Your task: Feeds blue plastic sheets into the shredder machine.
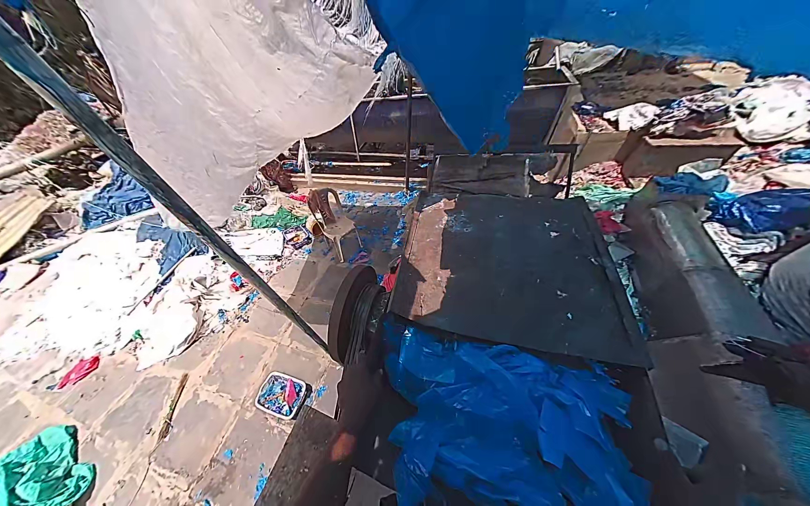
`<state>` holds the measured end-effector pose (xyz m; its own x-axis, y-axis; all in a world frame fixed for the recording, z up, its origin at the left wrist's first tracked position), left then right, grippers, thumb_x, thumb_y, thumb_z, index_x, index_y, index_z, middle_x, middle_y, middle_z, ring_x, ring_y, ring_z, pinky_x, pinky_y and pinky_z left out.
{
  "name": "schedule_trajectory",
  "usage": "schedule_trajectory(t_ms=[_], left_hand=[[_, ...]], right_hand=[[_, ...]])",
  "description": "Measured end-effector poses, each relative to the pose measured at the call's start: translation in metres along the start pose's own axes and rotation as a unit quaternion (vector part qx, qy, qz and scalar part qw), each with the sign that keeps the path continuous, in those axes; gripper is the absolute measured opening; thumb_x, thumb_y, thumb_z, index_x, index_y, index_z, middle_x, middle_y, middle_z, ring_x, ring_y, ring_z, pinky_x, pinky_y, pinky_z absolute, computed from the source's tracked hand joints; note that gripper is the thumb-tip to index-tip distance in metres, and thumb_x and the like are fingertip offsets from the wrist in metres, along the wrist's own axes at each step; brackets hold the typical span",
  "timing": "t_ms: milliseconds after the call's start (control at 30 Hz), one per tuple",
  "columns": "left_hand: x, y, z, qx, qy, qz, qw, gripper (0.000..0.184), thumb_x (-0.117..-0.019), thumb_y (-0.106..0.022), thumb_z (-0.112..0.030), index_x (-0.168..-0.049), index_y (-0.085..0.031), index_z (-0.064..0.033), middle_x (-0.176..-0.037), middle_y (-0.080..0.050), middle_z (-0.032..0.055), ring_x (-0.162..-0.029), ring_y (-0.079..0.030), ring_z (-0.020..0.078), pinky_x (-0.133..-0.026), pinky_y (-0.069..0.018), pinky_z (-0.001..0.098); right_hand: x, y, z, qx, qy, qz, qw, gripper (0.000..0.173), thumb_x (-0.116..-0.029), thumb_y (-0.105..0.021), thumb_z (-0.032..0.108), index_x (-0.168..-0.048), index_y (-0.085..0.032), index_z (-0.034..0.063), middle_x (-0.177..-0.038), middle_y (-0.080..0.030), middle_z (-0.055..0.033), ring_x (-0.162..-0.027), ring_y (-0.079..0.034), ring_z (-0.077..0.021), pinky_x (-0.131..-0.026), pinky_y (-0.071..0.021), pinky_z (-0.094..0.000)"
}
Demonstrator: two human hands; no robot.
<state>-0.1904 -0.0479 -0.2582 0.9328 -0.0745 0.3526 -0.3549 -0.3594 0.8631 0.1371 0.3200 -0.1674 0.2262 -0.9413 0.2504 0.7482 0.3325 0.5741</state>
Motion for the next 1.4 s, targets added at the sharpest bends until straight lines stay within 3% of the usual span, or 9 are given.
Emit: schedule_trajectory(t_ms=[133, 200, 400, 567, 733, 1033, 1200, 1300, 1400], left_hand=[[0.002, 0.001, -0.001, 0.005, -0.001, 0.0, 1.0, 0.058, -0.0984, -0.061, -0.043, -0.147, -0.049, -0.0132, -0.126, -0.069, 0.0146, -0.117, -0.067, 0.0333, -0.096, -0.0546, 0.0553], [0.001, -0.001, 0.0, 0.005, -0.006, -0.009, 1.0, 0.058, -0.0982, -0.061, -0.042, -0.146, -0.049, -0.0129, -0.125, -0.069, 0.0141, -0.116, -0.068, 0.0331, -0.095, -0.0549, 0.0553], [-0.008, -0.011, 0.006, 0.001, -0.017, -0.023, 1.0, 0.06, -0.0973, -0.06, -0.046, -0.146, -0.048, -0.012, -0.123, -0.069, 0.0136, -0.114, -0.068, 0.0322, -0.094, -0.0556, 0.0551], [-0.009, -0.013, 0.007, 0.001, -0.022, -0.021, 1.0, 0.061, -0.0976, -0.059, -0.046, -0.147, -0.048, -0.0123, -0.124, -0.069, 0.0136, -0.114, -0.068, 0.0317, -0.094, -0.0554, 0.0553], [-0.01, -0.012, 0.007, 0.004, -0.026, -0.026, 0.999, 0.059, -0.097, -0.06, -0.046, -0.145, -0.05, -0.0127, -0.125, -0.069, 0.0131, -0.115, -0.068, 0.0318, -0.094, -0.0551, 0.0558], [0.001, -0.002, 0.002, 0.022, -0.026, -0.017, 0.999, 0.058, -0.0976, -0.062, -0.042, -0.144, -0.05, -0.0098, -0.124, -0.069, 0.0155, -0.116, -0.067, 0.0339, -0.096, -0.0542, 0.0561], [0.0, -0.003, 0.003, 0.022, -0.028, -0.015, 0.999, 0.059, -0.0978, -0.061, -0.043, -0.145, -0.05, -0.0102, -0.125, -0.069, 0.015, -0.115, -0.067, 0.0335, -0.095, -0.0543, 0.0561], [-0.005, -0.008, 0.006, 0.007, -0.029, -0.022, 0.999, 0.058, -0.0975, -0.059, -0.045, -0.145, -0.05, -0.013, -0.123, -0.069, 0.0127, -0.114, -0.068, 0.0313, -0.093, -0.0557, 0.0545], [0.004, 0.002, 0.001, 0.02, -0.024, -0.005, 1.0, 0.058, -0.0986, -0.06, -0.041, -0.147, -0.048, -0.0103, -0.126, -0.068, 0.015, -0.118, -0.067, 0.0331, -0.097, -0.054, 0.0551]], right_hand=[[-0.023, -0.003, -0.026, 0.022, 0.04, -0.022, 0.999, 0.093, -0.0964, -0.063, 0.042, -0.163, -0.012, 0.0027, -0.136, -0.057, -0.0304, -0.109, -0.066, -0.0354, -0.089, -0.0552, -0.0532], [-0.025, -0.003, -0.026, 0.021, 0.017, -0.021, 0.999, 0.092, -0.0983, -0.063, 0.04, -0.165, -0.011, 0.0052, -0.139, -0.055, -0.0312, -0.113, -0.064, -0.0386, -0.093, -0.0519, -0.0567], [-0.044, -0.004, -0.044, 0.032, 0.008, -0.014, 0.999, 0.094, -0.0978, -0.062, 0.048, -0.164, -0.012, 0.0054, -0.139, -0.057, -0.0248, -0.113, -0.065, -0.0316, -0.095, -0.0532, -0.0502], [-0.035, -0.002, -0.037, 0.023, 0.023, -0.015, 0.999, 0.095, -0.0974, -0.064, 0.046, -0.164, -0.01, 0.0029, -0.141, -0.053, -0.0281, -0.111, -0.064, -0.0321, -0.095, -0.0523, -0.0503], [-0.043, -0.004, -0.047, 0.011, 0.027, -0.024, 0.999, 0.092, -0.0985, -0.061, 0.046, -0.164, -0.011, 0.0049, -0.137, -0.054, -0.0273, -0.1, -0.066, -0.0288, -0.085, -0.0555, -0.0485], [-0.039, -0.002, -0.044, 0.015, 0.019, -0.012, 1.0, 0.088, -0.0989, -0.063, 0.044, -0.162, -0.018, 0.0018, -0.142, -0.054, -0.026, -0.116, -0.063, -0.0324, -0.099, -0.051, -0.0499], [-0.028, -0.003, -0.029, 0.027, -0.029, 0.003, 0.999, 0.083, -0.1028, -0.058, 0.041, -0.164, -0.013, 0.0073, -0.135, -0.058, -0.0245, -0.108, -0.064, -0.0304, -0.092, -0.0518, -0.051], [-0.029, -0.004, -0.033, 0.009, 0.013, 0.01, 1.0, 0.085, -0.1021, -0.057, 0.044, -0.164, -0.013, 0.0052, -0.127, -0.06, -0.0248, -0.097, -0.065, -0.0258, -0.081, -0.0549, -0.0464], [-0.035, -0.004, -0.037, 0.006, 0.017, 0.009, 1.0, 0.087, -0.1016, -0.058, 0.046, -0.164, -0.013, 0.0051, -0.13, -0.058, -0.0268, -0.099, -0.065, -0.028, -0.082, -0.0553, -0.0479]])
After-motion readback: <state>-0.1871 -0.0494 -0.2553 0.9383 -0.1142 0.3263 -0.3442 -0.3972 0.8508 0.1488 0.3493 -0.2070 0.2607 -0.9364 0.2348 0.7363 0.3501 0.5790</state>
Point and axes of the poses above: each hand's wrist, its own x-axis away from the middle knuckle, its own y-axis out of the back of the hand, z = x × y, the point moved 6 cm from there along -x, towards the middle knuckle
